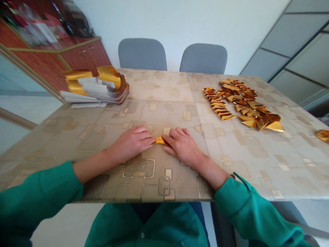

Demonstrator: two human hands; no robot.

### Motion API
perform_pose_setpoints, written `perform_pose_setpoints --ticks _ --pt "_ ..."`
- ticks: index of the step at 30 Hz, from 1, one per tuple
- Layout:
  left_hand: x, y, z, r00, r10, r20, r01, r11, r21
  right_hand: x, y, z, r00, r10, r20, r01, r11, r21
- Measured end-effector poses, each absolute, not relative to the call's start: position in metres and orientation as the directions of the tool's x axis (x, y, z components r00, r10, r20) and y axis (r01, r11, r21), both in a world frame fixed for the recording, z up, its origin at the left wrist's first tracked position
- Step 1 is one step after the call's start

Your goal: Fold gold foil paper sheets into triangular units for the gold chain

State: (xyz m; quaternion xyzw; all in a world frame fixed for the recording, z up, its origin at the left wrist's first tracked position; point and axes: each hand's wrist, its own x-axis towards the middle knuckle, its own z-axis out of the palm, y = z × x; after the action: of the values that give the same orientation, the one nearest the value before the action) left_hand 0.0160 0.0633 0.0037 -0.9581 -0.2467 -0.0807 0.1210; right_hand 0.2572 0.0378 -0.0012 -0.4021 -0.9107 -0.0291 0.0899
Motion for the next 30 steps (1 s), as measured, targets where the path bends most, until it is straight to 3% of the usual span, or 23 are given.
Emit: perform_pose_setpoints --ticks 5,8,15,21,25,30 --pt "0.017 0.063 -0.001 0.837 0.462 0.293 0.531 -0.815 -0.232 0.254 0.041 -0.001 -0.645 0.736 0.205 0.747 0.664 -0.034" --pt "0.016 0.061 -0.003 0.783 0.486 0.389 0.584 -0.788 -0.192 0.252 0.041 0.0 -0.618 0.748 0.243 0.758 0.649 -0.066" --pt "0.018 0.057 -0.004 0.586 0.613 0.531 0.651 -0.745 0.142 0.247 0.036 0.0 -0.56 0.754 0.344 0.671 0.656 -0.346" --pt "0.017 0.059 -0.003 0.599 0.628 0.496 0.482 -0.778 0.403 0.247 0.039 -0.006 -0.59 0.73 0.346 0.629 0.684 -0.369" --pt "0.011 0.064 -0.004 0.541 0.726 0.424 0.408 -0.668 0.623 0.255 0.043 -0.007 -0.567 0.749 0.343 0.578 0.659 -0.481" --pt "0.009 0.063 -0.004 0.514 0.724 0.46 0.371 -0.671 0.642 0.259 0.042 -0.003 -0.545 0.773 0.325 0.549 0.622 -0.558"
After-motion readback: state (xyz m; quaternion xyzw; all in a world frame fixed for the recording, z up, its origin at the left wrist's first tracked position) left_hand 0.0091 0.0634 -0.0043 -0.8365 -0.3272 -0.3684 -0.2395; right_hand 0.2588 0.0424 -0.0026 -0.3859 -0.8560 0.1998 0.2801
